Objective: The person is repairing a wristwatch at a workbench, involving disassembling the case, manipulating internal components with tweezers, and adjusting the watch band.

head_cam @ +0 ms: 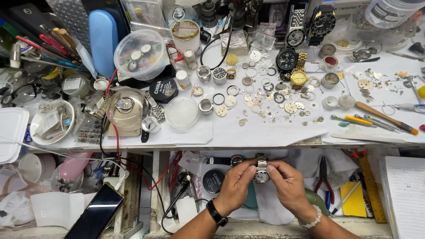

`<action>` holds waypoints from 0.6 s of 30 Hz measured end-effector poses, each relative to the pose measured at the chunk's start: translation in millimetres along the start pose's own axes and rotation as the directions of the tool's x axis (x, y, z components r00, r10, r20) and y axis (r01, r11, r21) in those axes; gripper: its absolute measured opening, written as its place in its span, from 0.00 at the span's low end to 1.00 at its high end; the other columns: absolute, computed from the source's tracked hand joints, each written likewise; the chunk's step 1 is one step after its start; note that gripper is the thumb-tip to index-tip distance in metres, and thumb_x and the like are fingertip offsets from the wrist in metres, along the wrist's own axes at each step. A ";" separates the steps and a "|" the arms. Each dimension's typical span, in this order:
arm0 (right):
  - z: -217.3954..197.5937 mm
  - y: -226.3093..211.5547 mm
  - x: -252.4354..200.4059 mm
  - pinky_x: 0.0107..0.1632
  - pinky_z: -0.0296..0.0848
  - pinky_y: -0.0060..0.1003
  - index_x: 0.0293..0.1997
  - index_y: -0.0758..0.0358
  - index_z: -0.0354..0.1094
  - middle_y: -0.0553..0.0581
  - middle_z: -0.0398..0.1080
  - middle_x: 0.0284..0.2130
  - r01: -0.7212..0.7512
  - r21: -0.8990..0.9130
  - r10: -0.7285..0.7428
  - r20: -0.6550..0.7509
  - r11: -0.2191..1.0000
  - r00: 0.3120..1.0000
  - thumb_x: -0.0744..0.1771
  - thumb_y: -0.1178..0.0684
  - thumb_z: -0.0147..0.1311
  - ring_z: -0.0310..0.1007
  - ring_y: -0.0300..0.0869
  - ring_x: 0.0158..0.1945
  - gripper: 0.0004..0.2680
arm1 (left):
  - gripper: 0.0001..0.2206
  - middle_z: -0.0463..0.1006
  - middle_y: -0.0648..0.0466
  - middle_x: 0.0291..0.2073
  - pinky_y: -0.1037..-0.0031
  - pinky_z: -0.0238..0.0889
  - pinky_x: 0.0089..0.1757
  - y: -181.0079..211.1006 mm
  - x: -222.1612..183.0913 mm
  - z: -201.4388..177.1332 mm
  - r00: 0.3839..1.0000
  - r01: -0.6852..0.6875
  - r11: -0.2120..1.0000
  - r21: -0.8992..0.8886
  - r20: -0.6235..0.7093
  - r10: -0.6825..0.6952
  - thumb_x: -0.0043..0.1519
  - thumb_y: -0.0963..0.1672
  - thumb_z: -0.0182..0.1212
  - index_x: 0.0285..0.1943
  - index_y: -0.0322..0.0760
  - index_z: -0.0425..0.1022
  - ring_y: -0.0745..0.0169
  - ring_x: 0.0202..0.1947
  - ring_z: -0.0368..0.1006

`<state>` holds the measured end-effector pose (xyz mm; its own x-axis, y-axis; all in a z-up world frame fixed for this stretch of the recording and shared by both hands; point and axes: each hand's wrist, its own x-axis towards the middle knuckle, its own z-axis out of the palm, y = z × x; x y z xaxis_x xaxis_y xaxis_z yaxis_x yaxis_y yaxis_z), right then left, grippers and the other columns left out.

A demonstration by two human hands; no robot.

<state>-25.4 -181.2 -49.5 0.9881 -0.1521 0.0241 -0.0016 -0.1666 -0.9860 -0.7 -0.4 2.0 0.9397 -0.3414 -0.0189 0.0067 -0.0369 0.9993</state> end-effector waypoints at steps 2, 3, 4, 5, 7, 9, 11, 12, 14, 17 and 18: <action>-1.6 -8.2 -1.9 0.40 0.73 0.31 0.43 0.65 0.80 0.51 0.80 0.32 -0.071 0.052 0.071 0.004 0.996 0.997 0.68 0.53 0.55 0.74 0.36 0.36 0.08 | 0.21 0.83 0.57 0.43 0.74 0.68 0.41 -2.7 -1.4 0.6 0.998 0.043 0.999 0.022 -0.035 -0.042 0.68 0.52 0.48 0.58 0.38 0.79 0.67 0.42 0.76; -1.9 -10.6 -0.6 0.40 0.73 0.31 0.43 0.65 0.80 0.51 0.80 0.32 -0.064 0.054 0.064 0.007 0.996 0.998 0.68 0.53 0.55 0.74 0.36 0.36 0.08 | 0.21 0.83 0.57 0.43 0.74 0.68 0.41 -3.7 -0.7 0.9 0.999 0.037 0.999 0.024 -0.039 -0.036 0.68 0.52 0.48 0.58 0.38 0.79 0.67 0.42 0.76; -2.7 -12.7 -1.9 0.41 0.73 0.33 0.43 0.67 0.80 0.53 0.80 0.33 -0.104 0.095 0.104 0.007 0.990 0.995 0.68 0.53 0.54 0.74 0.37 0.37 0.09 | 0.19 0.83 0.57 0.41 0.74 0.69 0.40 -5.1 -1.9 2.0 0.998 0.014 1.000 0.008 -0.059 -0.014 0.68 0.51 0.51 0.56 0.38 0.80 0.67 0.39 0.76; -3.6 -14.5 -3.1 0.43 0.73 0.34 0.44 0.68 0.80 0.54 0.80 0.34 -0.143 0.136 0.143 0.010 0.980 0.990 0.68 0.53 0.54 0.74 0.39 0.38 0.10 | 0.16 0.83 0.57 0.39 0.75 0.69 0.38 -6.8 -3.0 3.3 0.997 -0.009 1.000 -0.008 -0.080 0.009 0.67 0.51 0.55 0.53 0.39 0.81 0.68 0.37 0.76; -2.3 -19.9 -6.5 0.42 0.72 0.35 0.45 0.70 0.79 0.56 0.80 0.35 -0.172 0.186 0.174 0.006 0.967 0.985 0.68 0.53 0.54 0.74 0.40 0.38 0.10 | 0.16 0.83 0.56 0.38 0.75 0.70 0.37 -6.3 -4.2 4.0 0.995 -0.049 0.998 -0.039 -0.090 0.045 0.67 0.50 0.56 0.53 0.38 0.81 0.67 0.36 0.76; -2.4 -21.9 -10.5 0.41 0.71 0.35 0.46 0.72 0.79 0.58 0.79 0.35 -0.202 0.232 0.207 0.002 0.952 0.978 0.68 0.54 0.54 0.73 0.40 0.38 0.11 | 0.16 0.82 0.55 0.37 0.75 0.70 0.35 -7.0 -5.2 5.6 0.992 -0.087 0.993 -0.073 -0.100 0.080 0.67 0.50 0.57 0.52 0.37 0.81 0.67 0.34 0.75; -1.9 -20.5 -14.5 0.45 0.74 0.37 0.48 0.76 0.77 0.63 0.79 0.38 -0.255 0.341 0.270 0.004 0.905 0.963 0.68 0.56 0.53 0.75 0.45 0.42 0.11 | 0.15 0.81 0.54 0.33 0.75 0.71 0.32 -8.6 -6.7 6.5 0.987 -0.130 0.990 -0.060 -0.101 0.124 0.68 0.49 0.57 0.51 0.35 0.80 0.66 0.30 0.75; -2.4 -22.8 -15.4 0.45 0.74 0.37 0.48 0.76 0.77 0.63 0.79 0.38 -0.265 0.341 0.280 0.004 0.902 0.960 0.68 0.56 0.53 0.75 0.45 0.42 0.11 | 0.15 0.81 0.54 0.33 0.75 0.71 0.32 -7.6 -6.5 6.6 0.989 -0.120 0.991 -0.062 -0.099 0.114 0.68 0.49 0.57 0.51 0.35 0.80 0.66 0.30 0.75; -3.9 -26.1 -17.2 0.43 0.76 0.36 0.48 0.76 0.75 0.63 0.78 0.37 -0.236 0.327 0.256 -0.018 0.915 0.967 0.69 0.55 0.52 0.75 0.44 0.39 0.11 | 0.12 0.82 0.52 0.34 0.75 0.75 0.32 -7.1 -5.4 7.6 0.986 -0.144 0.988 -0.057 -0.089 0.139 0.67 0.47 0.59 0.50 0.36 0.79 0.64 0.29 0.78; -5.1 -48.4 -23.9 0.50 0.77 0.39 0.51 0.77 0.74 0.68 0.79 0.43 -0.293 0.383 0.313 0.010 0.876 0.950 0.70 0.55 0.49 0.77 0.49 0.46 0.13 | 0.11 0.81 0.53 0.30 0.75 0.74 0.32 -9.6 -9.5 9.1 0.990 -0.119 0.989 -0.083 -0.085 0.112 0.67 0.47 0.59 0.49 0.36 0.79 0.64 0.28 0.78; -6.9 -47.2 -25.6 0.50 0.77 0.39 0.51 0.77 0.74 0.68 0.79 0.43 -0.294 0.383 0.317 0.003 0.876 0.948 0.70 0.55 0.49 0.77 0.49 0.46 0.13 | 0.11 0.81 0.53 0.30 0.75 0.74 0.32 -8.6 -9.7 8.7 0.991 -0.116 0.989 -0.086 -0.077 0.110 0.67 0.47 0.59 0.49 0.36 0.79 0.64 0.28 0.78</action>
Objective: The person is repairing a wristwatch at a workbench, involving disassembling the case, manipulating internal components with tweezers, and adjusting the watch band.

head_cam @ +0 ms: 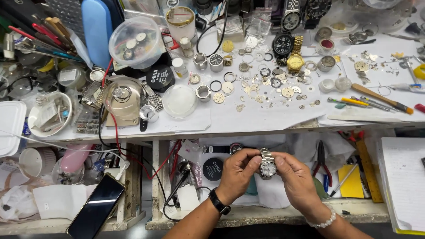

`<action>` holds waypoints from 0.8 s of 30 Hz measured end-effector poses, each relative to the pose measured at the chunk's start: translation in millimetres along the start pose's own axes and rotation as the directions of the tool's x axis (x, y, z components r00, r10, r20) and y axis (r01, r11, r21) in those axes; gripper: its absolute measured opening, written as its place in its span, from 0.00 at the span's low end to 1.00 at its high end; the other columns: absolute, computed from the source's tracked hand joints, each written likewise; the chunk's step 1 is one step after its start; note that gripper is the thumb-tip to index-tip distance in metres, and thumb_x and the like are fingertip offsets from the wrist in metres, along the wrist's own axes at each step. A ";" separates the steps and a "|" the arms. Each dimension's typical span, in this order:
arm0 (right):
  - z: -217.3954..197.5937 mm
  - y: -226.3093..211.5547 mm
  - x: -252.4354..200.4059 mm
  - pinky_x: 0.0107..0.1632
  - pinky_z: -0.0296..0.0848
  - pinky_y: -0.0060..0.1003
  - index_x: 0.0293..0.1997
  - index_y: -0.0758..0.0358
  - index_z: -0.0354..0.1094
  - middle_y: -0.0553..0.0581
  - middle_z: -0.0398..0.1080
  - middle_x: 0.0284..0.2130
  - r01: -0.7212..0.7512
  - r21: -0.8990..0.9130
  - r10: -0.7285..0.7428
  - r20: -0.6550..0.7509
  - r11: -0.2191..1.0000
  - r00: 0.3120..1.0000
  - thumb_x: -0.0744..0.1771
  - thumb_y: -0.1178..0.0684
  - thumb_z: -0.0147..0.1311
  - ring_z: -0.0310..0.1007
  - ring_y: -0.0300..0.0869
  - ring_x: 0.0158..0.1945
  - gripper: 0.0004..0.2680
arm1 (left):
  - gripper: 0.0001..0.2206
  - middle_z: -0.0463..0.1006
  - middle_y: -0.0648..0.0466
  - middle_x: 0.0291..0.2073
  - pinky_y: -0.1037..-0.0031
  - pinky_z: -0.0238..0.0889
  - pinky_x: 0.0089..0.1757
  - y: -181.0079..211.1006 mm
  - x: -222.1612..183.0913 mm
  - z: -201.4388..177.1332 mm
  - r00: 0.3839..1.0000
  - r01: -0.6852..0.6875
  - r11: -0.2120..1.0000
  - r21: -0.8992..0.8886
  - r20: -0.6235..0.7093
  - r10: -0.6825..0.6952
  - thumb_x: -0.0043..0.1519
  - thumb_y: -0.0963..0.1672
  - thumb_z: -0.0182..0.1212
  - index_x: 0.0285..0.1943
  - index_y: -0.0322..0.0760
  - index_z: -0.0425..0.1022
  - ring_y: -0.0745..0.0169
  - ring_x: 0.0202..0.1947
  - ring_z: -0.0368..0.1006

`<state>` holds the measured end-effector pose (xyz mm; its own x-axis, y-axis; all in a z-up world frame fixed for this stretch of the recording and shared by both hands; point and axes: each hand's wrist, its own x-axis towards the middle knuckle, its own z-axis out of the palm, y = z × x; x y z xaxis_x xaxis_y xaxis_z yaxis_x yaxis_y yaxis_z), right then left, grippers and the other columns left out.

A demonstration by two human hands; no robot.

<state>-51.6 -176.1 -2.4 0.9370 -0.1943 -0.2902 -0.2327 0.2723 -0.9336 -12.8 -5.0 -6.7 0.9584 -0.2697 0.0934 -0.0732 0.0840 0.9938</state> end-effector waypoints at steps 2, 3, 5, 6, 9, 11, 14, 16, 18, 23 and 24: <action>-4.4 1.7 -2.4 0.55 0.75 0.39 0.55 0.68 0.74 0.59 0.79 0.48 -0.009 -0.127 0.016 0.060 0.992 0.998 0.64 0.60 0.58 0.76 0.43 0.50 0.14 | 0.13 0.82 0.54 0.36 0.76 0.72 0.34 2.1 0.2 -0.6 1.000 -0.015 1.000 0.001 -0.020 0.015 0.67 0.49 0.59 0.50 0.36 0.79 0.66 0.32 0.76; -3.1 0.9 -2.8 0.55 0.75 0.39 0.55 0.68 0.74 0.59 0.79 0.48 -0.011 -0.126 0.017 0.051 0.992 0.999 0.64 0.60 0.58 0.76 0.43 0.50 0.14 | 0.13 0.82 0.54 0.36 0.76 0.72 0.34 1.9 -0.7 -2.2 1.000 -0.011 1.000 -0.002 -0.012 0.011 0.67 0.49 0.59 0.50 0.36 0.79 0.66 0.32 0.76; -3.6 -1.4 -4.6 0.55 0.76 0.38 0.56 0.67 0.75 0.58 0.80 0.49 0.006 -0.145 0.008 0.093 0.989 0.996 0.64 0.61 0.58 0.77 0.43 0.51 0.14 | 0.13 0.82 0.55 0.37 0.76 0.72 0.35 0.6 -0.4 -2.2 0.999 -0.014 0.999 0.039 -0.032 0.015 0.66 0.48 0.59 0.50 0.37 0.80 0.67 0.33 0.76; -4.5 -3.2 -5.5 0.55 0.76 0.38 0.56 0.67 0.75 0.58 0.80 0.49 0.004 -0.142 0.007 0.077 0.990 0.997 0.64 0.61 0.58 0.77 0.43 0.51 0.14 | 0.13 0.82 0.55 0.37 0.76 0.72 0.35 0.5 -0.5 -1.2 1.000 -0.011 0.999 0.035 -0.016 0.012 0.66 0.48 0.59 0.50 0.37 0.80 0.67 0.33 0.76; -4.3 -10.3 -7.6 0.55 0.76 0.36 0.57 0.68 0.75 0.59 0.80 0.49 -0.020 -0.134 0.031 0.083 0.991 0.996 0.64 0.60 0.58 0.77 0.42 0.52 0.14 | 0.13 0.83 0.56 0.39 0.76 0.71 0.37 2.1 -0.2 -0.2 1.000 0.005 0.998 0.062 -0.021 -0.003 0.66 0.49 0.59 0.50 0.39 0.81 0.67 0.35 0.76; -2.8 -17.6 -9.8 0.56 0.77 0.38 0.57 0.68 0.75 0.61 0.80 0.50 -0.077 -0.107 0.082 0.042 0.991 0.996 0.64 0.62 0.57 0.78 0.44 0.52 0.14 | 0.11 0.83 0.55 0.39 0.76 0.72 0.36 4.8 -0.2 0.6 0.999 -0.027 0.999 0.043 -0.018 0.028 0.67 0.48 0.59 0.49 0.39 0.80 0.67 0.35 0.77; -17.6 -3.4 -5.7 0.56 0.75 0.42 0.57 0.75 0.72 0.66 0.78 0.49 -0.060 0.116 0.050 0.086 0.992 0.995 0.65 0.64 0.55 0.76 0.49 0.50 0.14 | 0.11 0.83 0.52 0.39 0.74 0.77 0.41 12.2 1.3 1.4 0.999 -0.033 0.999 -0.028 -0.023 0.033 0.67 0.47 0.58 0.49 0.36 0.80 0.63 0.38 0.81; -14.9 -17.9 -7.0 0.57 0.74 0.41 0.58 0.76 0.71 0.67 0.77 0.50 -0.112 0.091 0.108 0.046 0.990 0.993 0.66 0.64 0.54 0.75 0.50 0.52 0.14 | 0.11 0.83 0.51 0.40 0.73 0.78 0.43 14.2 2.7 1.1 0.999 -0.037 0.999 -0.037 -0.024 0.036 0.68 0.47 0.58 0.49 0.36 0.79 0.61 0.40 0.81; -16.6 -20.8 -6.9 0.58 0.73 0.41 0.58 0.77 0.71 0.68 0.76 0.51 -0.165 0.066 0.165 0.006 0.984 0.986 0.66 0.64 0.52 0.74 0.50 0.53 0.14 | 0.11 0.83 0.50 0.40 0.72 0.79 0.44 14.9 3.1 0.1 0.999 -0.041 0.998 -0.046 -0.027 0.040 0.68 0.47 0.58 0.49 0.36 0.79 0.60 0.41 0.82; -20.6 -25.2 -9.8 0.58 0.72 0.38 0.58 0.71 0.73 0.61 0.78 0.52 -0.101 -0.180 0.098 -0.025 0.979 0.995 0.66 0.58 0.52 0.76 0.44 0.54 0.14 | 0.11 0.83 0.51 0.40 0.73 0.78 0.43 13.2 3.6 -1.1 1.000 -0.022 0.999 -0.030 -0.011 0.022 0.68 0.48 0.57 0.49 0.37 0.78 0.60 0.39 0.82; -21.5 -24.5 -10.3 0.58 0.72 0.38 0.58 0.71 0.73 0.61 0.78 0.52 -0.104 -0.181 0.102 -0.021 0.978 0.995 0.66 0.58 0.52 0.76 0.44 0.54 0.14 | 0.11 0.83 0.51 0.40 0.73 0.78 0.43 13.2 3.9 -0.9 1.000 -0.020 0.999 -0.029 -0.016 0.019 0.68 0.48 0.57 0.49 0.37 0.78 0.60 0.39 0.82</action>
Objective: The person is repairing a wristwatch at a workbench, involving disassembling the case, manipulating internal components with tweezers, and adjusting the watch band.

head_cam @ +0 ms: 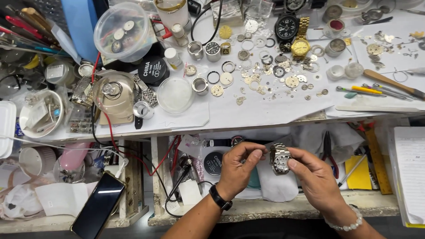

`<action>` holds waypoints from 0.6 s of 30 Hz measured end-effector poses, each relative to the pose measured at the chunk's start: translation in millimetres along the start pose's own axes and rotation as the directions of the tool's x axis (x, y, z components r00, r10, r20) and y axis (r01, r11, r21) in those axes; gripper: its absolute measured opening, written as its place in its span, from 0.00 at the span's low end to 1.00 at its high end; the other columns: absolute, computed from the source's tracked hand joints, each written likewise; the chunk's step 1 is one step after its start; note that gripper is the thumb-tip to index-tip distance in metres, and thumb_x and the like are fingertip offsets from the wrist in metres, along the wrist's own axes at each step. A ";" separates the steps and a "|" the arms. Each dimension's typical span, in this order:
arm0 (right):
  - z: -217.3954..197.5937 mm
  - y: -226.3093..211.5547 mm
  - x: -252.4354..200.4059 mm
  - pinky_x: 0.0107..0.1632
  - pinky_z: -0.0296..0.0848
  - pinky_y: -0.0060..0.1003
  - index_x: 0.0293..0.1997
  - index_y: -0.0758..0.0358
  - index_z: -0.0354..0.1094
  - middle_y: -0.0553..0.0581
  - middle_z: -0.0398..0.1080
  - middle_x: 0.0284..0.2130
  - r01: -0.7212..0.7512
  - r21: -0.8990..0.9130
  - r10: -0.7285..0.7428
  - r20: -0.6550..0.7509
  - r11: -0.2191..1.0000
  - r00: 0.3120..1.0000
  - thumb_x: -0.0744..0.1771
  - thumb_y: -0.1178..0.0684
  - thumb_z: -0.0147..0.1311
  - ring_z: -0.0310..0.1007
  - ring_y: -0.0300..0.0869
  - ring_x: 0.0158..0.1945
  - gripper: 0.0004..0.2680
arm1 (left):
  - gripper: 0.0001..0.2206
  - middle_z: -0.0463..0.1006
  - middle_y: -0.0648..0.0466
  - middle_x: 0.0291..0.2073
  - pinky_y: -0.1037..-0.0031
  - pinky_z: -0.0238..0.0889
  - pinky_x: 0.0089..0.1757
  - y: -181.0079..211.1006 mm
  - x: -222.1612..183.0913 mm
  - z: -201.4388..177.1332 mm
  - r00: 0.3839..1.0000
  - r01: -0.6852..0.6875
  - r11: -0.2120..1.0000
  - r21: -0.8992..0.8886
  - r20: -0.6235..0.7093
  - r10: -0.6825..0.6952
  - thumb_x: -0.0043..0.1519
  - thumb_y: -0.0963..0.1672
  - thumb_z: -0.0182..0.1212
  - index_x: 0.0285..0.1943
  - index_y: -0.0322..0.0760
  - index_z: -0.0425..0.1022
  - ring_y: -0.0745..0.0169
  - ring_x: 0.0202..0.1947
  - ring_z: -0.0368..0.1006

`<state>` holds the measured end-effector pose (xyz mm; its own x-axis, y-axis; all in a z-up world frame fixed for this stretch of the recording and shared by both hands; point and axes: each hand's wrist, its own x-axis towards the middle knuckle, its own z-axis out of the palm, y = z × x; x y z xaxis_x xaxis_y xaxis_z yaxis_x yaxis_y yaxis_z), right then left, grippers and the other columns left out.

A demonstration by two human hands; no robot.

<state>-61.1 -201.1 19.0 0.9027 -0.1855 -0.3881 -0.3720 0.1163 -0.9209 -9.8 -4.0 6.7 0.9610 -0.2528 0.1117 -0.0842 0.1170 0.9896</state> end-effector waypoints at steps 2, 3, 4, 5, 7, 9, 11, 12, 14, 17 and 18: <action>-1.1 1.8 -0.4 0.58 0.75 0.37 0.57 0.68 0.75 0.60 0.79 0.52 0.021 -0.112 -0.020 0.004 0.993 1.000 0.65 0.58 0.54 0.77 0.44 0.54 0.14 | 0.09 0.83 0.51 0.39 0.72 0.78 0.43 0.1 0.5 -0.2 1.000 0.000 1.000 -0.013 -0.001 0.000 0.69 0.46 0.57 0.48 0.37 0.78 0.61 0.39 0.81; -1.3 2.9 -0.8 0.58 0.75 0.37 0.57 0.68 0.75 0.60 0.79 0.52 0.019 -0.113 -0.018 0.011 0.993 1.000 0.65 0.58 0.54 0.77 0.44 0.54 0.14 | 0.09 0.83 0.51 0.39 0.72 0.78 0.43 0.2 0.3 -1.0 1.000 0.002 1.000 -0.011 -0.007 -0.002 0.69 0.46 0.57 0.48 0.37 0.78 0.61 0.39 0.81; -1.7 3.9 -1.0 0.56 0.75 0.37 0.56 0.69 0.75 0.60 0.80 0.50 0.040 -0.111 -0.037 0.030 0.993 0.999 0.66 0.59 0.55 0.77 0.43 0.53 0.13 | 0.10 0.83 0.52 0.39 0.73 0.77 0.43 0.1 0.7 -1.5 1.000 0.011 1.000 0.007 -0.012 -0.010 0.68 0.47 0.57 0.48 0.37 0.78 0.61 0.39 0.81; -2.3 4.6 -1.3 0.54 0.76 0.36 0.55 0.69 0.76 0.60 0.80 0.49 0.060 -0.109 -0.055 0.049 0.992 0.997 0.66 0.59 0.55 0.78 0.43 0.51 0.13 | 0.10 0.83 0.52 0.38 0.74 0.76 0.42 0.1 1.1 -1.8 1.000 0.019 0.999 0.025 -0.018 -0.019 0.68 0.47 0.57 0.47 0.38 0.78 0.62 0.38 0.81; -4.2 4.4 -0.9 0.54 0.75 0.37 0.54 0.70 0.77 0.59 0.80 0.48 0.049 -0.118 -0.043 0.055 0.992 0.998 0.66 0.59 0.55 0.78 0.43 0.50 0.12 | 0.10 0.83 0.51 0.38 0.74 0.77 0.41 -1.7 1.7 -2.3 1.000 0.020 1.000 0.012 -0.025 -0.020 0.68 0.47 0.57 0.47 0.37 0.78 0.62 0.38 0.81; -4.8 3.2 -1.0 0.53 0.74 0.37 0.53 0.70 0.77 0.59 0.80 0.47 0.038 -0.126 -0.031 0.053 0.991 0.998 0.66 0.59 0.55 0.77 0.43 0.50 0.12 | 0.10 0.83 0.51 0.38 0.73 0.77 0.41 -2.8 2.5 -2.1 1.000 0.020 1.000 -0.004 -0.024 -0.020 0.68 0.47 0.58 0.47 0.37 0.78 0.62 0.37 0.81; -3.1 1.1 -0.8 0.49 0.74 0.36 0.52 0.70 0.78 0.59 0.81 0.46 0.038 -0.136 -0.032 0.049 0.990 0.998 0.65 0.59 0.56 0.77 0.42 0.47 0.12 | 0.10 0.83 0.51 0.37 0.73 0.78 0.41 -3.0 3.0 -2.3 0.999 0.021 1.000 0.016 -0.033 -0.021 0.68 0.47 0.57 0.46 0.37 0.78 0.61 0.38 0.81; -3.2 4.6 0.4 0.49 0.74 0.36 0.52 0.70 0.78 0.59 0.81 0.46 0.038 -0.132 -0.032 0.047 0.991 0.998 0.65 0.59 0.56 0.77 0.42 0.47 0.12 | 0.10 0.83 0.51 0.37 0.73 0.78 0.41 -3.4 2.7 -2.6 0.999 0.021 1.000 0.018 -0.029 -0.021 0.68 0.47 0.57 0.46 0.37 0.78 0.61 0.38 0.81; -4.4 11.6 2.5 0.43 0.74 0.34 0.51 0.68 0.78 0.57 0.78 0.41 0.161 -0.123 -0.148 0.108 0.979 0.983 0.66 0.59 0.57 0.75 0.41 0.43 0.10 | 0.11 0.83 0.51 0.37 0.72 0.78 0.41 -4.3 3.1 -2.2 0.998 0.050 0.998 0.029 -0.036 -0.049 0.68 0.48 0.57 0.45 0.37 0.78 0.60 0.37 0.82; -6.7 25.4 7.9 0.40 0.77 0.33 0.50 0.68 0.78 0.56 0.77 0.38 0.205 -0.108 -0.190 0.134 0.973 0.973 0.66 0.58 0.57 0.76 0.40 0.39 0.10 | 0.10 0.83 0.50 0.37 0.72 0.80 0.42 -7.9 4.0 -1.5 0.998 0.050 0.999 0.012 -0.046 -0.049 0.67 0.47 0.59 0.46 0.36 0.79 0.60 0.39 0.82; -8.3 26.6 8.6 0.40 0.77 0.33 0.50 0.68 0.78 0.56 0.77 0.38 0.202 -0.105 -0.189 0.124 0.974 0.974 0.66 0.58 0.57 0.76 0.40 0.39 0.10 | 0.10 0.83 0.50 0.37 0.72 0.80 0.42 -9.4 4.3 -0.7 0.998 0.053 0.998 0.012 -0.036 -0.053 0.67 0.47 0.59 0.46 0.36 0.79 0.60 0.39 0.82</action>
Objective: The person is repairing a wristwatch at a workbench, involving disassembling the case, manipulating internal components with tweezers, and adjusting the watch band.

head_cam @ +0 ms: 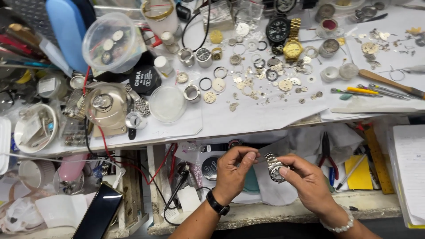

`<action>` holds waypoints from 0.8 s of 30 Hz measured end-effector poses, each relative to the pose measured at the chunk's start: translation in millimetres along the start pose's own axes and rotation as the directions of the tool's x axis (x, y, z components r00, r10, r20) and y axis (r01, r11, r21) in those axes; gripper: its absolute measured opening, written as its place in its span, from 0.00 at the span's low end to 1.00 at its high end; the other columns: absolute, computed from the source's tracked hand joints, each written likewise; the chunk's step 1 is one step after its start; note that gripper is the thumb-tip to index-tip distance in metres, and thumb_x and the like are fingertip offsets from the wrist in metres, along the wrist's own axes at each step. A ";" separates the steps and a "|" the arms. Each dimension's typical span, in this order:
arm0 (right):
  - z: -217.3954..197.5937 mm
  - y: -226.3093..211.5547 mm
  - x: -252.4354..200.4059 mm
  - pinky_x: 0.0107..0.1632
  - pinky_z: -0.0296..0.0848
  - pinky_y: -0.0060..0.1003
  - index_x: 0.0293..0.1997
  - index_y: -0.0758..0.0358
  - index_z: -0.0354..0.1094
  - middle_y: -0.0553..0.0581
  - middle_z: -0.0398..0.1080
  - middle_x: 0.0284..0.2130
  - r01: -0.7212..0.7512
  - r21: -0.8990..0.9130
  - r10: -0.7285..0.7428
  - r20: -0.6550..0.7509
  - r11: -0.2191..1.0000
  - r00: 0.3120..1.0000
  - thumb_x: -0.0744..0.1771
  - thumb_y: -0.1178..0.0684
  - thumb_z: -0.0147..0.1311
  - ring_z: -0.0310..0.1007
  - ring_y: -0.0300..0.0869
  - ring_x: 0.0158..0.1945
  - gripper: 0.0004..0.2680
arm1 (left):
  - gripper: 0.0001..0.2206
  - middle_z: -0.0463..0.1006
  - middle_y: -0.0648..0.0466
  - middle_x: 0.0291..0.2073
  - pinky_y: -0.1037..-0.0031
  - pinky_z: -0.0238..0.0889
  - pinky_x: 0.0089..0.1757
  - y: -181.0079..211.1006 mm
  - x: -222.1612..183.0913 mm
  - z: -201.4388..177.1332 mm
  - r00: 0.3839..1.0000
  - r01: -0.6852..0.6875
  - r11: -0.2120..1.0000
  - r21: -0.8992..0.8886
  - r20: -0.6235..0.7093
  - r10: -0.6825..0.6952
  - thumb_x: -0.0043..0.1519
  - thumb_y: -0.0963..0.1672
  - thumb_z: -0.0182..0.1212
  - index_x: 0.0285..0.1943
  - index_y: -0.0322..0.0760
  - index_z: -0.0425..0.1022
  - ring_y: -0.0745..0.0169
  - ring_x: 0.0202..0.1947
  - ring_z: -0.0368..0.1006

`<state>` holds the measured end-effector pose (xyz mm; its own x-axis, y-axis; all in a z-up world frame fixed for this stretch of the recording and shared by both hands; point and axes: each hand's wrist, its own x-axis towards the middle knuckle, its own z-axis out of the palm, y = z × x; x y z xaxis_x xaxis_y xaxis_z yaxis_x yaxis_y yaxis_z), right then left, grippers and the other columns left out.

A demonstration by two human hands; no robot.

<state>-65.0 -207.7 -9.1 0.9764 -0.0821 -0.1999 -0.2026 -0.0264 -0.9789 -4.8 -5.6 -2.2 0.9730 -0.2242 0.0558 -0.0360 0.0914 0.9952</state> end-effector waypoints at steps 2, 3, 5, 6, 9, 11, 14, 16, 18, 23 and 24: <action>-0.6 2.4 2.2 0.43 0.75 0.33 0.49 0.65 0.79 0.54 0.78 0.38 -0.054 -0.044 0.054 -0.008 0.998 0.999 0.66 0.56 0.56 0.76 0.39 0.41 0.09 | 0.10 0.84 0.52 0.37 0.74 0.77 0.39 -1.8 -0.2 -1.0 1.000 -0.014 0.997 0.080 -0.015 0.015 0.67 0.47 0.59 0.46 0.39 0.79 0.62 0.36 0.81; -1.3 6.1 2.4 0.43 0.75 0.33 0.49 0.65 0.79 0.54 0.78 0.38 -0.055 -0.040 0.054 -0.007 0.998 0.998 0.66 0.56 0.56 0.76 0.39 0.41 0.09 | 0.10 0.84 0.52 0.37 0.74 0.77 0.39 1.2 0.7 -0.7 1.000 -0.012 0.996 0.085 -0.014 0.014 0.67 0.47 0.59 0.46 0.39 0.79 0.62 0.36 0.81; -2.8 13.1 4.7 0.44 0.76 0.34 0.50 0.66 0.77 0.55 0.78 0.40 -0.081 0.012 0.081 -0.031 0.997 0.996 0.67 0.57 0.55 0.76 0.40 0.43 0.10 | 0.08 0.83 0.54 0.36 0.75 0.74 0.38 7.4 2.1 -0.5 0.990 -0.139 0.971 0.196 -0.003 0.143 0.68 0.47 0.58 0.44 0.39 0.79 0.64 0.36 0.80; -2.7 13.9 4.6 0.44 0.76 0.34 0.50 0.66 0.77 0.55 0.78 0.40 -0.077 0.015 0.078 -0.020 0.997 0.997 0.67 0.57 0.55 0.76 0.40 0.43 0.10 | 0.08 0.83 0.54 0.36 0.75 0.74 0.38 15.1 3.3 -1.4 0.989 -0.141 0.969 0.204 -0.011 0.146 0.68 0.47 0.58 0.44 0.39 0.79 0.64 0.36 0.80; -2.5 16.8 7.2 0.45 0.76 0.35 0.50 0.68 0.77 0.56 0.79 0.43 -0.112 0.031 0.114 -0.065 0.993 0.991 0.67 0.57 0.54 0.76 0.41 0.44 0.10 | 0.07 0.82 0.50 0.35 0.71 0.75 0.38 49.6 12.8 -6.5 0.920 -0.391 0.854 0.342 0.115 0.375 0.69 0.45 0.57 0.43 0.37 0.76 0.59 0.36 0.79; -1.3 21.9 6.0 0.45 0.77 0.36 0.51 0.68 0.76 0.58 0.80 0.44 -0.104 0.041 0.106 -0.059 0.994 0.993 0.67 0.58 0.54 0.77 0.42 0.45 0.10 | 0.07 0.81 0.50 0.33 0.72 0.77 0.37 86.7 20.7 -12.7 0.808 -0.586 0.714 0.383 0.199 0.555 0.68 0.45 0.59 0.45 0.36 0.75 0.59 0.34 0.80; 0.7 27.4 4.2 0.42 0.78 0.35 0.50 0.67 0.77 0.57 0.80 0.42 -0.051 -0.002 0.051 -0.023 0.999 0.998 0.66 0.56 0.56 0.77 0.41 0.42 0.10 | 0.06 0.81 0.51 0.34 0.72 0.76 0.37 117.6 31.5 -24.3 0.770 -0.622 0.642 0.449 0.199 0.607 0.68 0.44 0.61 0.46 0.36 0.75 0.59 0.34 0.80; 1.8 27.3 3.3 0.43 0.78 0.34 0.50 0.66 0.77 0.56 0.80 0.41 -0.008 -0.016 0.008 0.000 1.000 1.000 0.66 0.56 0.57 0.77 0.40 0.43 0.10 | 0.07 0.81 0.51 0.35 0.71 0.76 0.37 127.8 41.7 -33.9 0.740 -0.635 0.567 0.525 0.204 0.641 0.67 0.45 0.61 0.46 0.37 0.75 0.59 0.34 0.80; 1.6 29.3 1.8 0.43 0.78 0.34 0.50 0.66 0.77 0.55 0.80 0.40 0.031 -0.031 -0.030 0.015 0.999 0.999 0.65 0.57 0.57 0.77 0.40 0.44 0.10 | 0.08 0.82 0.51 0.35 0.70 0.76 0.37 139.0 53.3 -45.6 0.712 -0.641 0.494 0.588 0.213 0.669 0.67 0.46 0.61 0.46 0.37 0.75 0.59 0.34 0.80; 3.2 13.4 0.0 0.54 0.77 0.36 0.55 0.62 0.76 0.57 0.78 0.45 -0.076 -0.054 0.079 0.067 0.996 0.995 0.64 0.59 0.59 0.77 0.42 0.50 0.14 | 0.05 0.77 0.51 0.38 0.75 0.64 0.32 171.7 105.9 -79.7 0.727 -0.512 0.329 0.794 0.196 0.659 0.68 0.40 0.62 0.50 0.36 0.74 0.64 0.33 0.70; 3.1 14.9 -0.1 0.54 0.77 0.36 0.55 0.62 0.76 0.57 0.78 0.45 -0.071 -0.053 0.075 0.063 0.996 0.995 0.64 0.59 0.59 0.77 0.42 0.50 0.14 | 0.05 0.77 0.51 0.38 0.75 0.64 0.32 173.2 121.0 -84.0 0.723 -0.517 0.326 0.791 0.200 0.662 0.68 0.40 0.62 0.50 0.36 0.74 0.64 0.33 0.70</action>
<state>-67.9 -205.1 -23.9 0.9613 -0.0212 -0.2747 -0.2755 -0.0729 -0.9585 125.9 64.6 170.1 0.6338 -0.2954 0.7149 -0.6955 -0.6221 0.3596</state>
